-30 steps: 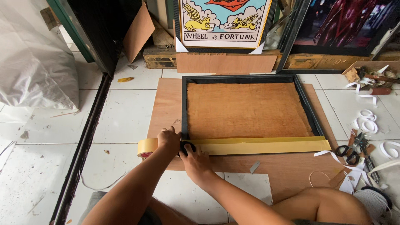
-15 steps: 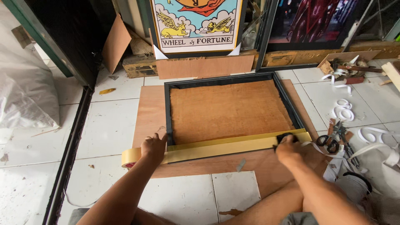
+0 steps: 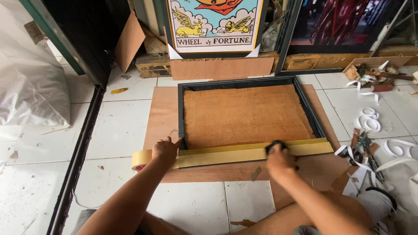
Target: The person applies adhesive tape to the edges of a picture frame using a roll of tape and a cloth to press it down.
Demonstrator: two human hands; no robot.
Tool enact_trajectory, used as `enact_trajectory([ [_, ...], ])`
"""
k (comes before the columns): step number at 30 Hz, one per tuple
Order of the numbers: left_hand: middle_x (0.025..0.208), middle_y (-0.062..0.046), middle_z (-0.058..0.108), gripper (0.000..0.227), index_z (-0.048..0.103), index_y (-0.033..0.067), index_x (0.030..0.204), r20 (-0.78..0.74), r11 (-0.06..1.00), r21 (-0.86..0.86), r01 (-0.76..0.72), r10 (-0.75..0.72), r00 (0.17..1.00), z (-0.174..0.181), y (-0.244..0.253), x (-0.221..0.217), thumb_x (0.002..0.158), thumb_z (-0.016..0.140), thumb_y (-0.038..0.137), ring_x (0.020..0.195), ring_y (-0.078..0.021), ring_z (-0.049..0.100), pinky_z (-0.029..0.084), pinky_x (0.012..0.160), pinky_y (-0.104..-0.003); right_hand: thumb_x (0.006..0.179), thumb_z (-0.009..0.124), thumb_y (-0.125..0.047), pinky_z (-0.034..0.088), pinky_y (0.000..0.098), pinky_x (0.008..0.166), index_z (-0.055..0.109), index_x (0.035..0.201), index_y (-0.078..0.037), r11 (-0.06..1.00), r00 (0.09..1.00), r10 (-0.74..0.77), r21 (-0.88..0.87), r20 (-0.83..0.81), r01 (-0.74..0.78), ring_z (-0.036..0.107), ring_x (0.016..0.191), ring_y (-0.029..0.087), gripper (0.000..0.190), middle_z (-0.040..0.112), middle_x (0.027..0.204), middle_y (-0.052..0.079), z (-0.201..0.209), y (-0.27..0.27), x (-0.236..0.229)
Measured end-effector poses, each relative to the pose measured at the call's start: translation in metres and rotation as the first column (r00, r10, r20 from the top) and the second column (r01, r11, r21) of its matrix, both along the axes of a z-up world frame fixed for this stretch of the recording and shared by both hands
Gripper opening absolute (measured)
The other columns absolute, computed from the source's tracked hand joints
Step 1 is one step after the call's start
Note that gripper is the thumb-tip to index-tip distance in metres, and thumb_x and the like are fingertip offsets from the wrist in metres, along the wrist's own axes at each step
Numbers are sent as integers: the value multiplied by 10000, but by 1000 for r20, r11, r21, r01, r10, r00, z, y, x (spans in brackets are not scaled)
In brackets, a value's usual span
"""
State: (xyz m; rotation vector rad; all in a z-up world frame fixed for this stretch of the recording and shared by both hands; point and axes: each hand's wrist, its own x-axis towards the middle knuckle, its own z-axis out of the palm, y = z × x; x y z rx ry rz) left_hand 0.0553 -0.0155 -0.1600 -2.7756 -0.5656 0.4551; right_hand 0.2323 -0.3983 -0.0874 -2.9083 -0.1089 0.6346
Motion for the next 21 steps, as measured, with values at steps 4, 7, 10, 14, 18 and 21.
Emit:
enact_trajectory([
  [4,1076,-103,631,704,424,478,1543,17,1000,7,-16,16,1000,-21,11,4,937,557,145,908,-346,691,563,674,-413,1048,334,-118,490,573,996,507,1434,-138,776,783,620,-110,-55,-622,490,1275,405,423,410,1447,105,2,98,-101],
  [7,1060,-104,615,728,415,482,1549,19,1000,21,-7,7,1000,-26,11,5,923,575,146,887,-344,679,552,658,-417,1048,339,-47,509,550,915,452,1524,-166,547,545,836,-11,59,-837,459,1251,387,504,393,1467,135,35,158,-150],
  [10,1064,-102,618,724,416,487,1546,12,1000,4,-3,3,1000,-15,8,5,920,571,157,892,-343,681,554,652,-419,1048,337,-34,503,510,823,485,1507,-205,503,501,859,0,103,-864,469,1201,367,512,409,1468,127,25,192,-159],
  [14,1251,-136,579,613,351,447,1579,-52,997,-45,-57,55,997,-1,1,9,1024,447,207,1023,-351,651,550,746,-404,978,462,-103,499,526,755,545,1446,-247,483,448,851,-73,275,-873,483,1120,362,497,473,1384,89,-21,195,-170],
  [18,1465,-140,481,709,208,407,1637,-184,991,-78,-106,90,979,23,-8,10,1020,545,315,1155,-323,613,569,821,-378,958,501,-96,498,579,791,486,1505,-320,499,468,841,-53,271,-865,455,1127,379,591,454,1409,63,-26,190,-171],
  [21,1473,-150,491,625,210,435,1633,-172,995,-54,-87,76,982,8,-2,12,1073,381,217,1159,-335,616,549,836,-376,942,521,-111,511,599,735,553,1418,-270,550,525,805,-15,276,-835,463,1139,413,503,445,1373,82,-47,187,-185],
])
